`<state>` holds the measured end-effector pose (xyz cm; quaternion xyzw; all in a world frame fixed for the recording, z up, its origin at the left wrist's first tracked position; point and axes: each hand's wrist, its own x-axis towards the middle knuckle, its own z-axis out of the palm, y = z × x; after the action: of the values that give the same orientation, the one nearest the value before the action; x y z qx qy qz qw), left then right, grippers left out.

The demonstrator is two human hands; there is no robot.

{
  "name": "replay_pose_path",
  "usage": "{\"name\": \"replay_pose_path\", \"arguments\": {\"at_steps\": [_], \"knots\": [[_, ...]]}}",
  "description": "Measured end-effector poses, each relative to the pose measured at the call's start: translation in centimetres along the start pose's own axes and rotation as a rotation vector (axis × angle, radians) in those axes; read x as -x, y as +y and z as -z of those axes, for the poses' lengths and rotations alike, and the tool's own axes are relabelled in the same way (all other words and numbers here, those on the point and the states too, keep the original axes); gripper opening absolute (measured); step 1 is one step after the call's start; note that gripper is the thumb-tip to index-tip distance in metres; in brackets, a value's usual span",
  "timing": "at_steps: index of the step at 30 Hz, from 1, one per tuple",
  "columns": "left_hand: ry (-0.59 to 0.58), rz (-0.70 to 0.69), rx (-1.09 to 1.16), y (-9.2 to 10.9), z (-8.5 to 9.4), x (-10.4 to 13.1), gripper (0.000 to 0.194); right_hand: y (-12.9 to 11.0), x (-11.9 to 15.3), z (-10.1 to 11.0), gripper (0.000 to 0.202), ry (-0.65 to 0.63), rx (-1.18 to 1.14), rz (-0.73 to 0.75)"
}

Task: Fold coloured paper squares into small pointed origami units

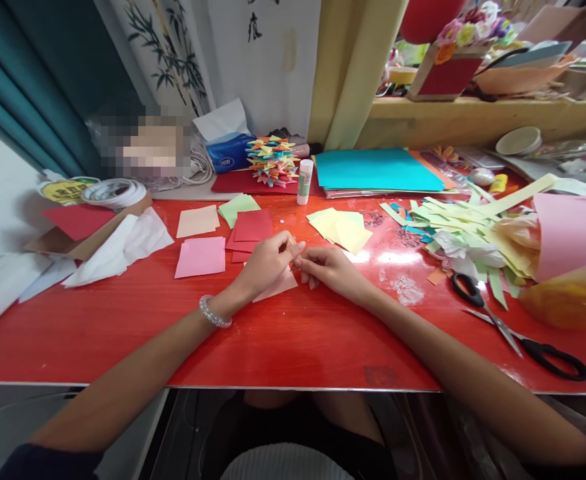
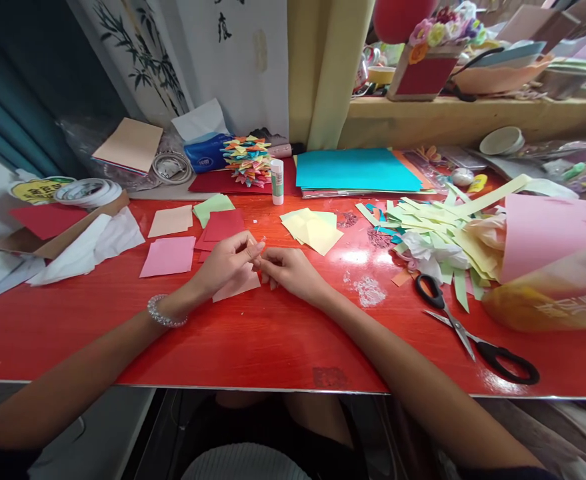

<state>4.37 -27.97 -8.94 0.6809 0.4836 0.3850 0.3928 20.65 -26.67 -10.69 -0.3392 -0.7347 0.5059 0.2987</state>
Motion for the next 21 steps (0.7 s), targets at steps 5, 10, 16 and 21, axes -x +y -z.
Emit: {"name": "replay_pose_path", "arguments": {"at_steps": [5,10,16,21], "knots": [[0.053,-0.033,-0.041,-0.2,0.5,-0.1,0.033,-0.5,0.1,0.2,0.036,-0.028,-0.058,-0.05],[0.023,0.001,0.082,-0.3,0.7,-0.4,0.039,-0.6,0.0,0.4,0.037,-0.068,-0.078,-0.048],[-0.099,-0.037,0.292,-0.6,1.9,-1.0,0.021,0.0,-0.2,1.2,0.034,-0.116,-0.177,-0.072],[-0.187,-0.043,0.421,-0.7,2.4,-0.9,0.019,-0.1,0.0,1.9,0.03,-0.193,-0.317,-0.091]]}}
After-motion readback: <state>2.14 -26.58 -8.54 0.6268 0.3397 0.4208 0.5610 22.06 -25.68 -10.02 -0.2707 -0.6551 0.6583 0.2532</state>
